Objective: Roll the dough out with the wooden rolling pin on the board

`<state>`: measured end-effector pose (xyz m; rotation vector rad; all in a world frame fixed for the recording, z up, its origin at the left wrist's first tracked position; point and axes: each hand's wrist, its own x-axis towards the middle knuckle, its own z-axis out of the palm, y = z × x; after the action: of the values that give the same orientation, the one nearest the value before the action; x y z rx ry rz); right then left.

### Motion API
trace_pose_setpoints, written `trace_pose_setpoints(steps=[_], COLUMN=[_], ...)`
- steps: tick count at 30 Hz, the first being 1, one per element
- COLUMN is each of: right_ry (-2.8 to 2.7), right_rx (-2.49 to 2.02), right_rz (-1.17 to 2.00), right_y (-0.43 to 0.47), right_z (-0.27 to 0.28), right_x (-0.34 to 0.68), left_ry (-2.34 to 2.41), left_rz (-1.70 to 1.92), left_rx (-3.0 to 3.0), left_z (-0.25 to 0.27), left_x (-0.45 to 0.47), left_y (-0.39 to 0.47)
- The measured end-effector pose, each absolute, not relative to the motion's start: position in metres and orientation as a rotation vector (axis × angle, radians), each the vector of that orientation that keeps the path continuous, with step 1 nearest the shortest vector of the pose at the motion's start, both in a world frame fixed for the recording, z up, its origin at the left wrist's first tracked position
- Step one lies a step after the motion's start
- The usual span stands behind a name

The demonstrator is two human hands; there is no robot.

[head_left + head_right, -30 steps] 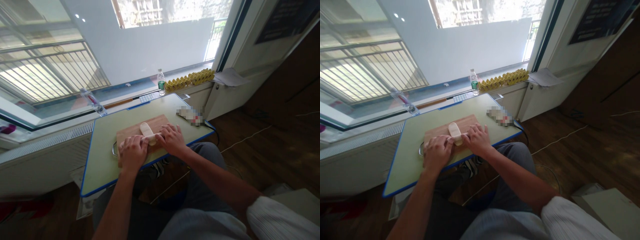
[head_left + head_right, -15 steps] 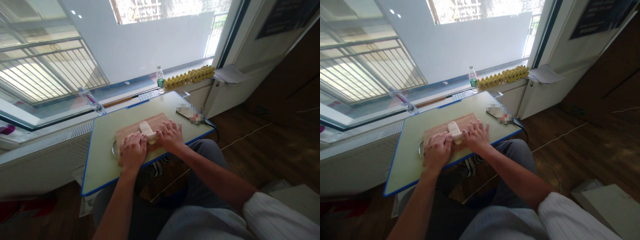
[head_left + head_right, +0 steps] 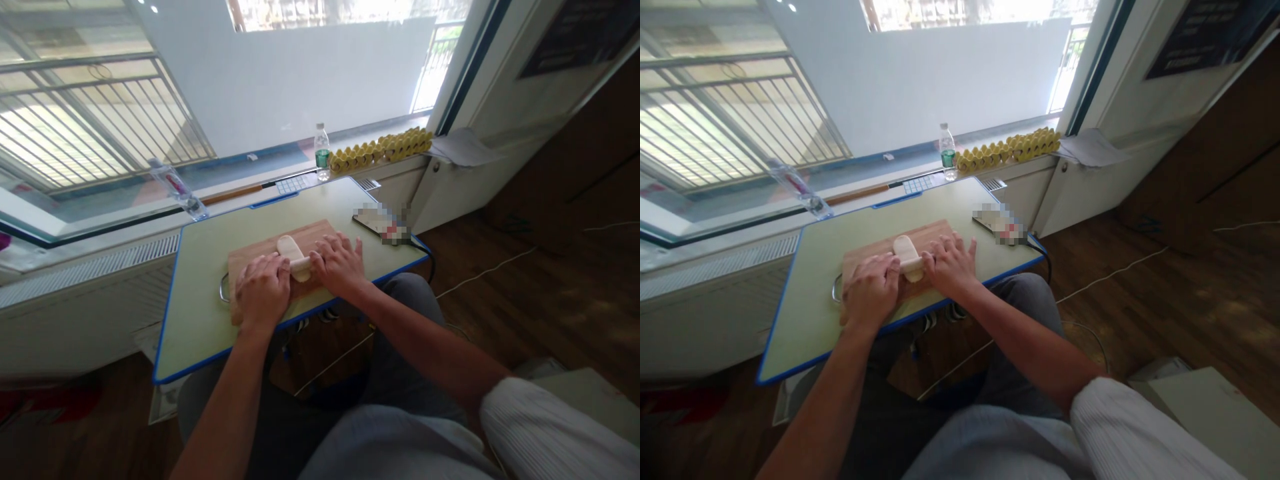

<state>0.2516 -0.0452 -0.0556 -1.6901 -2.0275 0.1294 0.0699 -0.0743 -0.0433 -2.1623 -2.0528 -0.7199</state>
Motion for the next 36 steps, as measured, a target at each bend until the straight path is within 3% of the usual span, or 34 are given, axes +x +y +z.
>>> trace_pose_setpoints(steps=[8, 15, 24, 36], right_ry=[-2.066, -2.060, -2.058, -2.140], right_rx=[-1.662, -1.647, -1.623, -1.706], right_rz=[0.145, 0.137, 0.094, 0.139], right_y=[-0.035, -0.039, -0.069, -0.004], right_z=[-0.051, -0.053, -0.061, -0.042], right_x=[0.252, 0.249, 0.257, 0.241], left_ry=[-2.140, -2.185, -2.017, -2.157], left_rz=[-0.770, -0.540, -0.725, -0.364], left_rx=[-2.130, -2.166, -2.094, -2.094], left_z=[-0.039, -0.042, -0.062, -0.025], left_x=[0.057, 0.040, 0.050, 0.049], left_y=[-0.065, -0.051, -0.088, -0.028])
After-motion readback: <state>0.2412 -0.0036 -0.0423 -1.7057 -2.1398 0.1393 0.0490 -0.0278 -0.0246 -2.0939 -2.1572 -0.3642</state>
